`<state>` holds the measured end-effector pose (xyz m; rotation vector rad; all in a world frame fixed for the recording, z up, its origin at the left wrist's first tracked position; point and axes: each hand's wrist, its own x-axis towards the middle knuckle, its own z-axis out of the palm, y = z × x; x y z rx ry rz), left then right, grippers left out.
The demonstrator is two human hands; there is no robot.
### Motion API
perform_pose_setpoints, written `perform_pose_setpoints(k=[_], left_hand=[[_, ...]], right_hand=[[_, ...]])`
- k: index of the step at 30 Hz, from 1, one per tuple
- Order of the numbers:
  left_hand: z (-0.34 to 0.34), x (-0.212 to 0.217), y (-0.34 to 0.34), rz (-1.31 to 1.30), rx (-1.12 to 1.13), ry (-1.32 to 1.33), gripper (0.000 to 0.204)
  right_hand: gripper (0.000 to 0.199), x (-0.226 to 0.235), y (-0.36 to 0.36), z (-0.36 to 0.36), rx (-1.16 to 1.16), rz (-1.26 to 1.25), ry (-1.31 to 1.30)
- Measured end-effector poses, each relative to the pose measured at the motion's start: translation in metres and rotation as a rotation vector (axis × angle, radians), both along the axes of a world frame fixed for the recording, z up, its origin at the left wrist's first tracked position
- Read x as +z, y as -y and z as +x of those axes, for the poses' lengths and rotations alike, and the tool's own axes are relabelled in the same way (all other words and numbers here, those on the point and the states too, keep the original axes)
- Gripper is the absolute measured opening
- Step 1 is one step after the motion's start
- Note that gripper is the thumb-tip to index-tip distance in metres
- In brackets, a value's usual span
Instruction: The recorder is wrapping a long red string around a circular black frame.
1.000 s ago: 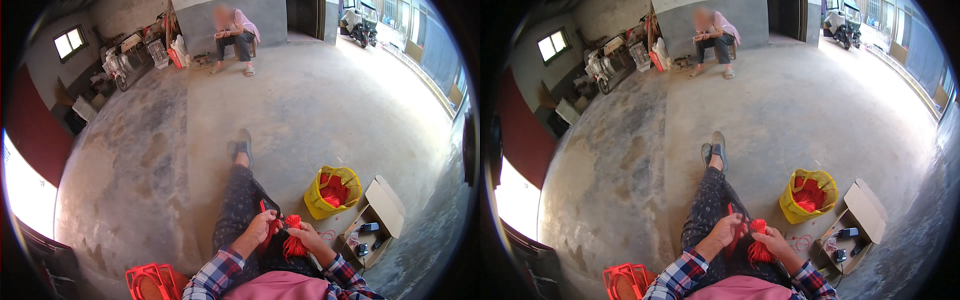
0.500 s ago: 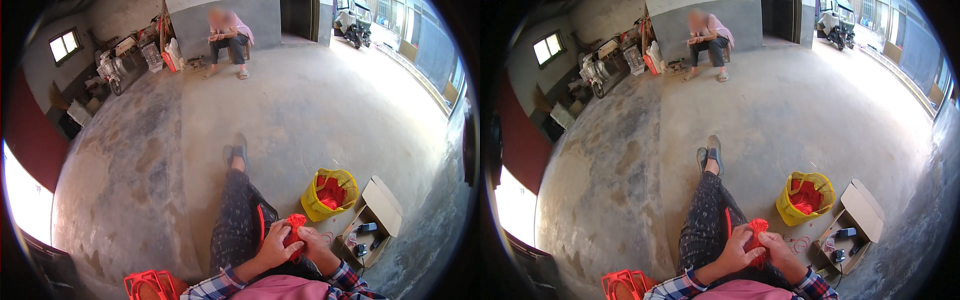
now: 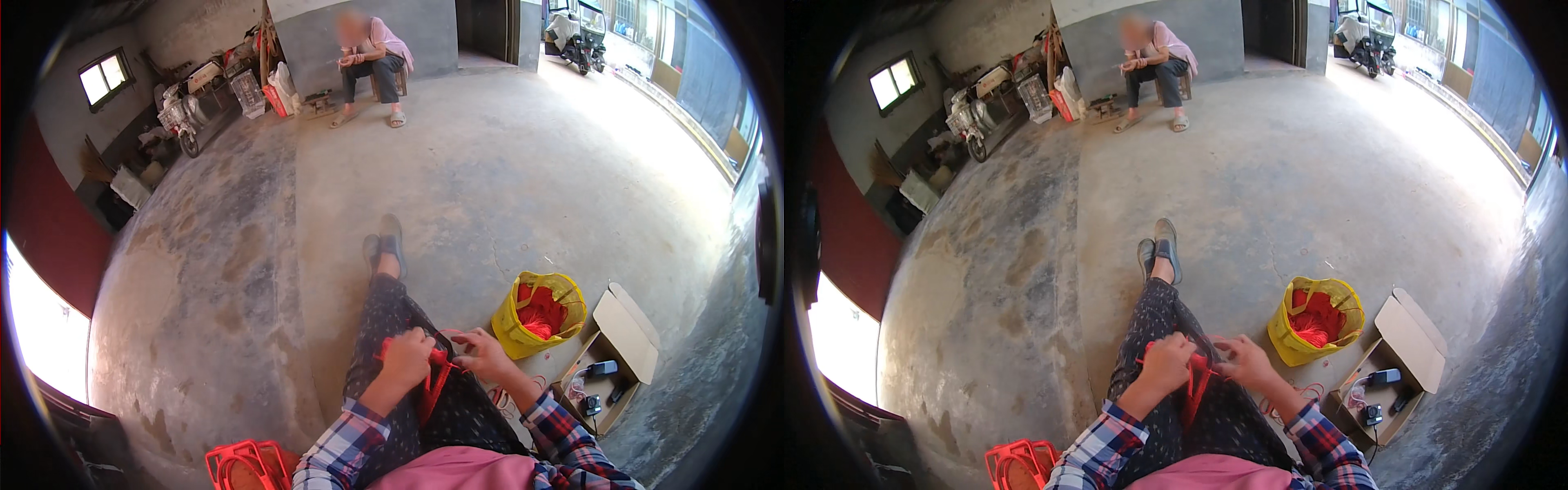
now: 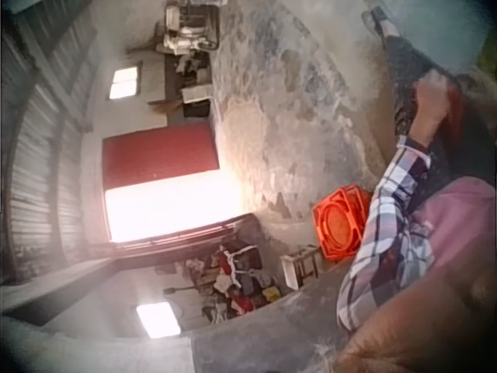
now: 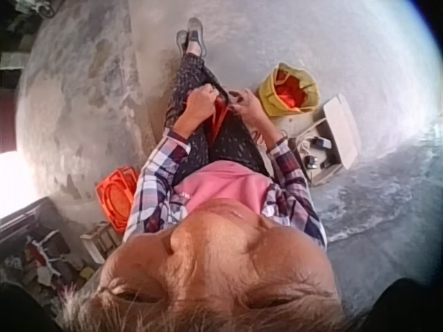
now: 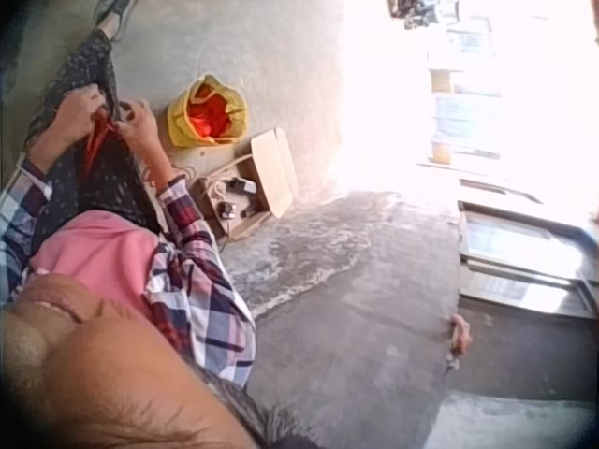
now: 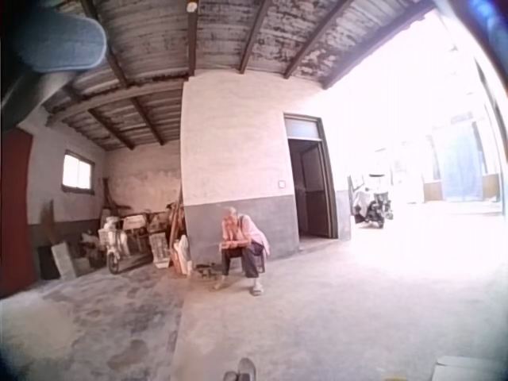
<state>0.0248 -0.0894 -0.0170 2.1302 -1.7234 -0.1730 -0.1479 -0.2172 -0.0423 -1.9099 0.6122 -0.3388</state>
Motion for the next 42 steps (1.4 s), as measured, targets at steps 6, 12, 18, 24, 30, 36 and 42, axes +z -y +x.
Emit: perform_pose_setpoints(k=[6, 12, 18, 24, 30, 36, 42], left_hand=[[-0.026, -0.006, -0.001, -0.190, 0.134, -0.282, 0.018], [-0.040, -0.008, -0.021, -0.363, 0.058, -0.565, 0.030], [-0.040, -0.011, -0.019, -0.211, 0.142, -0.891, 0.025], [-0.036, -0.025, -0.012, -0.183, 0.116, -1.037, 0.024], [-0.050, -0.026, -0.020, -0.145, 0.118, -1.055, 0.026], [-0.051, -0.032, -0.022, -0.209, 0.110, -0.905, 0.031], [-0.051, -0.023, -0.012, -0.156, 0.113, -0.663, 0.031]], right_hand=[[0.030, -0.005, -0.008, -0.004, -0.030, -0.356, -0.047], [0.021, 0.046, 0.012, -0.087, -0.198, 0.559, 0.602], [0.019, 0.083, 0.037, -0.159, -0.197, 0.912, 0.991], [0.026, 0.065, -0.004, -0.071, -0.411, 0.740, 0.465], [0.018, 0.036, -0.048, -0.035, -0.071, 0.362, 0.129], [0.010, 0.086, -0.081, -0.048, 0.167, 0.372, 0.119], [0.016, 0.093, -0.064, -0.048, 0.055, 0.575, 0.131]])
